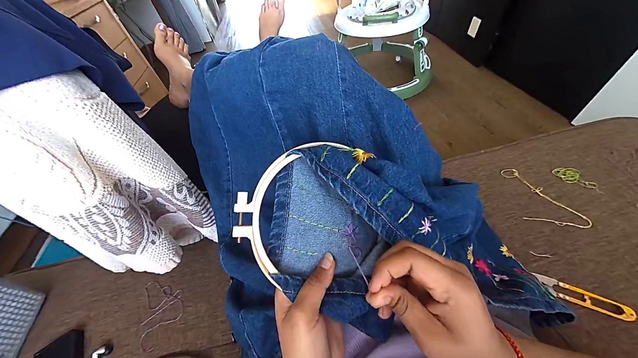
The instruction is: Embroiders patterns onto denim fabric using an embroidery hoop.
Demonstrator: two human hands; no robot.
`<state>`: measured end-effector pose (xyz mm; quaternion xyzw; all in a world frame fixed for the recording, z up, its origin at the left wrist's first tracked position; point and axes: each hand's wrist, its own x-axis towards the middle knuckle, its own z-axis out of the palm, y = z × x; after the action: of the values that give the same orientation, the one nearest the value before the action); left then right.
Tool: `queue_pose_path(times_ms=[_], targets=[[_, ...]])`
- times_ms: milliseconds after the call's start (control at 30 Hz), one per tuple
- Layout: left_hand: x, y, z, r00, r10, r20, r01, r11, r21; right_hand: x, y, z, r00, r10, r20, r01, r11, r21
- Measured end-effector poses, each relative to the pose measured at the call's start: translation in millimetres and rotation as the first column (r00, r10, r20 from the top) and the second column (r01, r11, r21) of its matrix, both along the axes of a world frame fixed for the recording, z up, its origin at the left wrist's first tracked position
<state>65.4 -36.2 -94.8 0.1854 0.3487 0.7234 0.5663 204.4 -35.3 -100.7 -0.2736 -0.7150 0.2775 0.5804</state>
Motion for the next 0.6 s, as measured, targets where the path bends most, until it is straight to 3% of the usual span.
queue_pose_path(times_ms=[100,333,600], targets=[[-0.1,0.7,0.6,1.000,0.002,0.025,-0.001,1.000,-0.013,0.0,0.6,0.4,1.000,0.019,-0.013,-0.019,0.998,-0.058],[-0.3,0.2,-0.8,0.999,-0.018,0.035,0.018,1.000,0.000,0.6,7.5,1.5,0.993,-0.115,0.039,0.120,0.973,-0.199],[1.1,-0.1,-3.4,1.000,-0.014,0.018,0.014,1.000,0.005,3.4,12.9,6.9,0.988,-0.093,0.120,0.128,0.938,-0.321]])
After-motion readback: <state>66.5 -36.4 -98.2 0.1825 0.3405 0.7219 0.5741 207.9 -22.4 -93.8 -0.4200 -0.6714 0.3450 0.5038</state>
